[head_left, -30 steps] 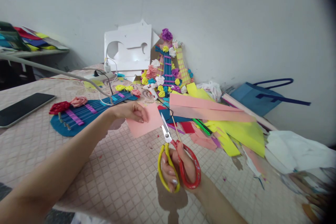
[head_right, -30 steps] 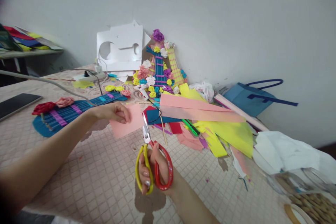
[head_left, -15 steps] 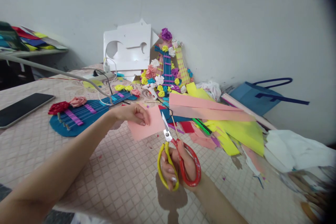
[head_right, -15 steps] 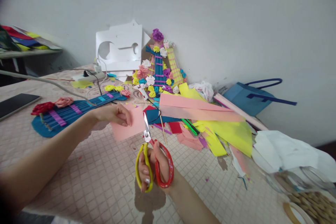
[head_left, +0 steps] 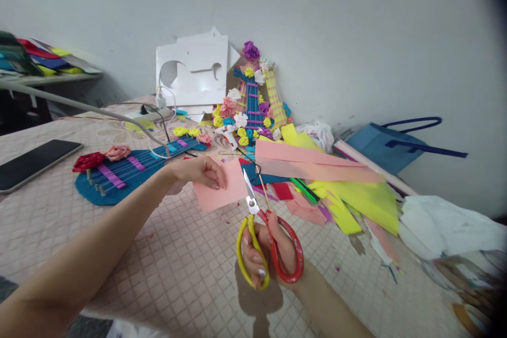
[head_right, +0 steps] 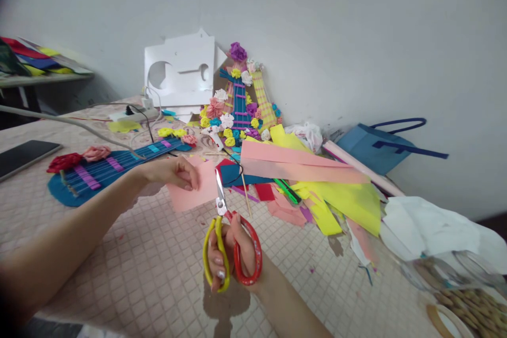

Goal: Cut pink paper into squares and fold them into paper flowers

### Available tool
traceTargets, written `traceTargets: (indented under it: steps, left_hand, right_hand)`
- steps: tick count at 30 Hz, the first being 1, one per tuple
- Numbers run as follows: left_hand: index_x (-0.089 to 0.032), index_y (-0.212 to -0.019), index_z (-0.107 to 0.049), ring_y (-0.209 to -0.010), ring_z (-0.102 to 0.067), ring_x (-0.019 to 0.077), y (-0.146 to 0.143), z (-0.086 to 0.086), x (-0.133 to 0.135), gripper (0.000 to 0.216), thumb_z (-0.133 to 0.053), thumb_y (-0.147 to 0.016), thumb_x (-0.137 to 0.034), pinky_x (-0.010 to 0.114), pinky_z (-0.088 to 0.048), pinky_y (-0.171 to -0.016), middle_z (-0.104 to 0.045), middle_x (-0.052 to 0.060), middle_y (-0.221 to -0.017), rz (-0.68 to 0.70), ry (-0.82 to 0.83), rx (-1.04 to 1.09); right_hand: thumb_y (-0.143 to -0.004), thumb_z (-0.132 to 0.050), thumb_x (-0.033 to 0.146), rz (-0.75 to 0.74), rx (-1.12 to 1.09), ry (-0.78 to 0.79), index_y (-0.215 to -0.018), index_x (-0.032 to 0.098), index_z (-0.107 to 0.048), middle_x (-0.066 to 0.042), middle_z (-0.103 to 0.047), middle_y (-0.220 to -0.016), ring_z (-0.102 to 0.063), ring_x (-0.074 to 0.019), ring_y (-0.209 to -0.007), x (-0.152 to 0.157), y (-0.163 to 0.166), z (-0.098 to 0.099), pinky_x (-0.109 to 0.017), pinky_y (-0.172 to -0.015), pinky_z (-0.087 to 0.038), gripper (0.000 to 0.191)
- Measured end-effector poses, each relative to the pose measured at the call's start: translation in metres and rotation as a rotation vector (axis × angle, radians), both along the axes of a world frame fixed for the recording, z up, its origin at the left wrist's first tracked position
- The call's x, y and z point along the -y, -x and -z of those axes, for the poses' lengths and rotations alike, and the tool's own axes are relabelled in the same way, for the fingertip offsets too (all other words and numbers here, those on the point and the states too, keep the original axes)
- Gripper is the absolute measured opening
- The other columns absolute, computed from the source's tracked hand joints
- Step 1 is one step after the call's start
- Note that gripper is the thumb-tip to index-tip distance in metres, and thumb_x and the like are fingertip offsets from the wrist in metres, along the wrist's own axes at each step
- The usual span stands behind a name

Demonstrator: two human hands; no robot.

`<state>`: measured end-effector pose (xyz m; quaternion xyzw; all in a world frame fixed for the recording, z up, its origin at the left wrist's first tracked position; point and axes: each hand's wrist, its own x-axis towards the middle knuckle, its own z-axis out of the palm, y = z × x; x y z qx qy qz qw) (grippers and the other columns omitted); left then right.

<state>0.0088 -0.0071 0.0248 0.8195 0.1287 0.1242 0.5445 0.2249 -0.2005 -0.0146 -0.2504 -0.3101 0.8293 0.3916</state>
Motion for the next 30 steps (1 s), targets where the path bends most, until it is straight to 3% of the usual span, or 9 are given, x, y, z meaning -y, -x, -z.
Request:
traceTargets:
  steps: [9,19,30]
  left_hand:
    - [-0.016,-0.086,-0.073,-0.079,-0.065,0.0125,-0.0054,0.0017,0.0031,0.012,-0.07,-0.075,-0.021,0.018,-0.05,-0.073,-0.072,0.005,-0.086,0.037,-0.051,0.006]
    - [-0.017,-0.086,-0.072,-0.081,-0.065,0.013,-0.0031,0.004,-0.0009,0.012,-0.07,-0.076,-0.021,0.019,-0.049,-0.074,-0.072,0.005,-0.087,0.021,-0.027,-0.027]
    - [-0.016,-0.086,-0.072,-0.081,-0.064,0.0138,-0.0096,0.0013,0.0073,0.013,-0.07,-0.075,-0.023,0.019,-0.05,-0.073,-0.072,0.006,-0.088,0.057,-0.046,0.008]
  right_hand:
    - [-0.076,-0.036,0.079,0.029,0.026,-0.023,-0.086,0.017,-0.049,0.004,-0.046,-0.056,-0.042,-0.0083,-0.043,0.0008,0.0014,-0.0035,-0.023,-0.04,-0.044,0.064]
    - [-0.071,-0.038,0.081,0.107,0.1,-0.014,-0.078,0.017,-0.051,0.008,-0.041,-0.05,-0.033,-0.0038,-0.034,0.0011,0.002,0.0003,-0.02,-0.034,-0.042,0.066]
    - [-0.078,-0.033,0.077,0.078,0.024,-0.026,-0.083,0.016,-0.052,0.003,-0.045,-0.057,-0.041,-0.0083,-0.043,-0.0001,0.0007,-0.0029,-0.024,-0.04,-0.046,0.064]
